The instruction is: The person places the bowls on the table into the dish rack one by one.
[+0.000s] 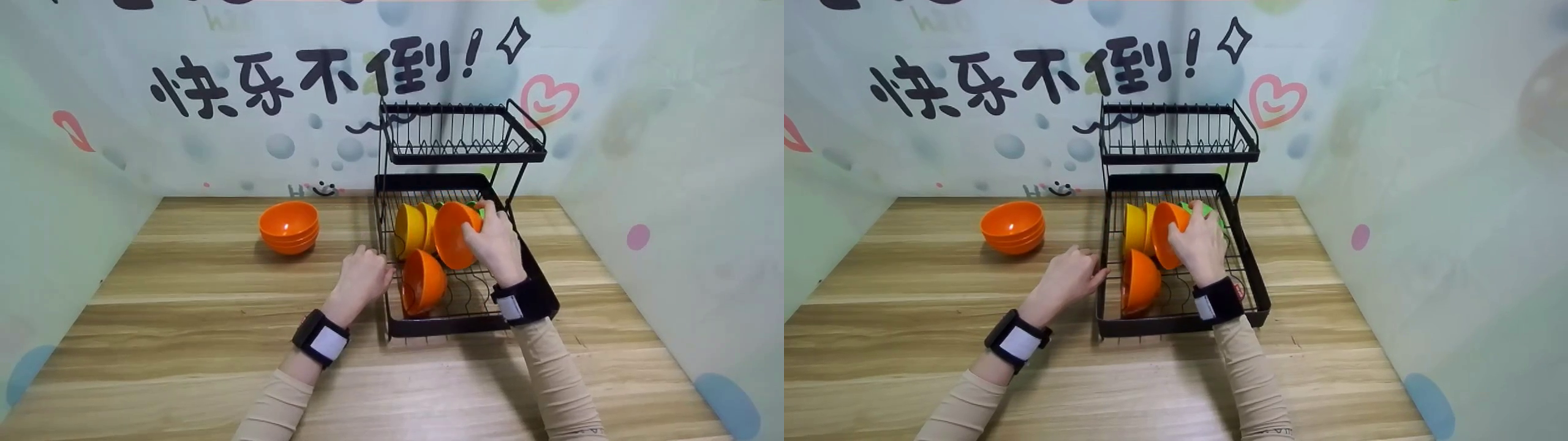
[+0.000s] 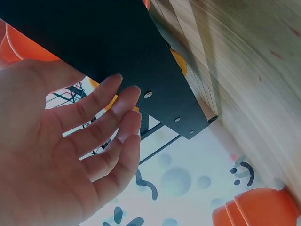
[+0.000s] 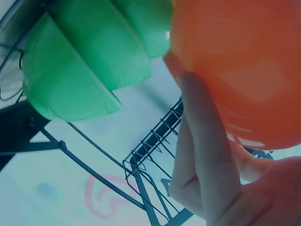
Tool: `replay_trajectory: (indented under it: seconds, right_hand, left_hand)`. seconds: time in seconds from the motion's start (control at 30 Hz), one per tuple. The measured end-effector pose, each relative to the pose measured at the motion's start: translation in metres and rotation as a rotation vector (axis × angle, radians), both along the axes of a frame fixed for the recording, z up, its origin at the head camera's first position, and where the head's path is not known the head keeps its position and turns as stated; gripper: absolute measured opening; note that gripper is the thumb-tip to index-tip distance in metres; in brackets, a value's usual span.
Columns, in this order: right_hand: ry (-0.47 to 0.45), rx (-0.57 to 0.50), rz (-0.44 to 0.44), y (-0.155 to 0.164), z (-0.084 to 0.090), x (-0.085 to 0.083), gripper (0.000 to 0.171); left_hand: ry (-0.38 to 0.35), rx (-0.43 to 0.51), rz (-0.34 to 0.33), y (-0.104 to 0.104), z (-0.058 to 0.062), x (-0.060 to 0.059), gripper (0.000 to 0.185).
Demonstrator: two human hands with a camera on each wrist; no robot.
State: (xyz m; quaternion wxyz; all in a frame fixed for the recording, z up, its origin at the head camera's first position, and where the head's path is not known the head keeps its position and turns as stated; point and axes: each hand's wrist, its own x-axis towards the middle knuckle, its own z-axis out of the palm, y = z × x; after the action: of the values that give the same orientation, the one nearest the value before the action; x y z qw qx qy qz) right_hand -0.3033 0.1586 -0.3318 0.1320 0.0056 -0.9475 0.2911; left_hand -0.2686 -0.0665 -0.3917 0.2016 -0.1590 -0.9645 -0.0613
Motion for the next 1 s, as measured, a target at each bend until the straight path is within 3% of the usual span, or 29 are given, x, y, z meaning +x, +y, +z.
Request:
replay_trajectory:
  seconds: [0.27, 0.5, 1.0]
  right_hand:
    - [-0.074, 0.145, 0.004, -0.007, -0.006, 0.006, 0.052]
    - [-0.131, 0.286, 0.071, -0.012, -0.011, 0.010, 0.050]
    - [-0.196, 0.341, 0.128, -0.026, -0.021, 0.014, 0.045]
  left_hand:
    - [-0.014, 0.034, -0.020, -0.001, 0.000, 0.001, 0.027]
    - [-0.024, 0.043, -0.013, 0.000, 0.001, 0.001, 0.028]
    - [-0.070, 0.032, -0.004, 0.000, 0.002, -0.001, 0.030]
